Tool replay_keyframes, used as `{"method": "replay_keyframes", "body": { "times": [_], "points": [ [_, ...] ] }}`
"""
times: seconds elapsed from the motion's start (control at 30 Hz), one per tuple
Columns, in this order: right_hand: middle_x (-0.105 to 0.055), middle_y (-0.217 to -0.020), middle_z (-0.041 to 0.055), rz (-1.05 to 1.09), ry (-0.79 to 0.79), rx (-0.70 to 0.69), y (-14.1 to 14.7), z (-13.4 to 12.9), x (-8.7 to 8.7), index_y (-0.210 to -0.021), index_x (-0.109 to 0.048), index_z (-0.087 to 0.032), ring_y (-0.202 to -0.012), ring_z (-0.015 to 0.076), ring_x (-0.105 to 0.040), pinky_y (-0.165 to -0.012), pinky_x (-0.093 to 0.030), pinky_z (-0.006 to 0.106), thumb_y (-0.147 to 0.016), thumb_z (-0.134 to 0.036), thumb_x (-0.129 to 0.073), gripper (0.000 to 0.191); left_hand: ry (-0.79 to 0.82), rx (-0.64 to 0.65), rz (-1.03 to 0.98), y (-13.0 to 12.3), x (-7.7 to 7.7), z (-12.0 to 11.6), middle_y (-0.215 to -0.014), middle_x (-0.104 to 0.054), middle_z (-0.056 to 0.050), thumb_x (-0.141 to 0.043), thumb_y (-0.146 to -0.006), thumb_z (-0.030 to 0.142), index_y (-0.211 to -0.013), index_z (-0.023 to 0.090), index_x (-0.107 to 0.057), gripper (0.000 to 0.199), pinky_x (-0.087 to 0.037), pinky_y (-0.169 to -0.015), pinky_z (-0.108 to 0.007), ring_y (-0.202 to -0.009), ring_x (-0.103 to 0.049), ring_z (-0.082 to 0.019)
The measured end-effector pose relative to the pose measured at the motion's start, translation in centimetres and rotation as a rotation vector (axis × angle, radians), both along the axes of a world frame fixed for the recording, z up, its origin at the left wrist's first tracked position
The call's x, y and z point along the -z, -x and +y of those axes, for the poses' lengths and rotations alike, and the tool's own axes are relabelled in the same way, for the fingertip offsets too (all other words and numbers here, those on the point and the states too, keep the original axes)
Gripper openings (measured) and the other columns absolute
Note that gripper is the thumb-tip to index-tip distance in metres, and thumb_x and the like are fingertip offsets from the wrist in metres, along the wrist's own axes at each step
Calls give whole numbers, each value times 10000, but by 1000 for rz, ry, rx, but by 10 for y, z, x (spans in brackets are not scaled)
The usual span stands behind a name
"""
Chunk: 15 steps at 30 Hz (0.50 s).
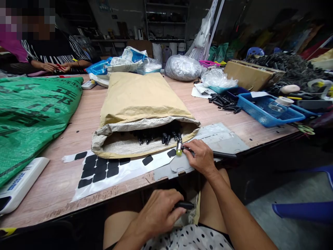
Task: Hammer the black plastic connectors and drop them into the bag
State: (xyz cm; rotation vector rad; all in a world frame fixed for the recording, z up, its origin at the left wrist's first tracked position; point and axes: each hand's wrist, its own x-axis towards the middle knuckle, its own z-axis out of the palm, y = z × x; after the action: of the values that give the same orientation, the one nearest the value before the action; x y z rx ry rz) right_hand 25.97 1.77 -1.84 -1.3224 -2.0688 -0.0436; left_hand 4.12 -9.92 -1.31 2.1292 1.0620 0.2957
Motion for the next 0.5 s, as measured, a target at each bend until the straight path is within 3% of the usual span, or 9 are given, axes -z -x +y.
{"method": "replay_keyframes", "body": {
  "times": [0.17, 0.27, 0.3, 0.37, 0.43, 0.5],
  "points": [
    [-679, -929, 47, 7, 2, 6, 1, -1, -1, -1025, -730, -231, -914, 235, -582, -818, -449, 354, -910, -247, -646, 143, 248, -102, 172, -15, 76, -14, -1061, -745, -147, -586, -888, 320, -1078, 265, -689, 223, -476, -778, -441, -1055, -714, -374],
    [-679, -925, 48, 4, 1, 11, 1, -1, -2, -1023, -728, -234, -904, 234, -581, -806, -448, 353, -911, -248, -644, 141, 298, -108, 196, -18, 100, -15, -1151, -731, -184, -598, -873, 321, -1234, 261, -669, 373, -509, -814, -453, -1134, -699, -383],
    [-679, -924, 48, 2, 0, 11, 1, -1, -2, -1024, -728, -235, -903, 235, -581, -804, -448, 352, -911, -248, -643, 142, 302, -101, 198, -18, 100, -16, -1149, -730, -185, -629, -850, 325, -1239, 267, -675, 396, -513, -817, -459, -1125, -701, -388],
    [-681, -928, 49, 3, -4, 9, 1, -2, -2, -1026, -728, -235, -909, 236, -582, -809, -448, 353, -910, -244, -641, 146, 295, -80, 190, -18, 84, -14, -1091, -742, -162, -675, -813, 340, -1168, 291, -714, 361, -510, -801, -466, -1060, -716, -391],
    [-683, -935, 50, 5, -6, 9, 1, -2, -2, -1028, -728, -233, -920, 239, -583, -818, -449, 355, -909, -240, -638, 149, 286, -47, 133, -17, 52, -10, -997, -756, -113, -683, -820, 373, -1067, 309, -744, 262, -494, -754, -437, -955, -726, -362],
    [-684, -938, 52, 2, -5, 9, 1, -2, -2, -1028, -729, -232, -924, 240, -582, -820, -448, 358, -909, -241, -637, 150, 294, -28, 12, -14, 11, 2, -863, -752, -54, -664, -859, 418, -1010, 310, -754, 206, -461, -679, -367, -814, -711, -291]
  ]
}}
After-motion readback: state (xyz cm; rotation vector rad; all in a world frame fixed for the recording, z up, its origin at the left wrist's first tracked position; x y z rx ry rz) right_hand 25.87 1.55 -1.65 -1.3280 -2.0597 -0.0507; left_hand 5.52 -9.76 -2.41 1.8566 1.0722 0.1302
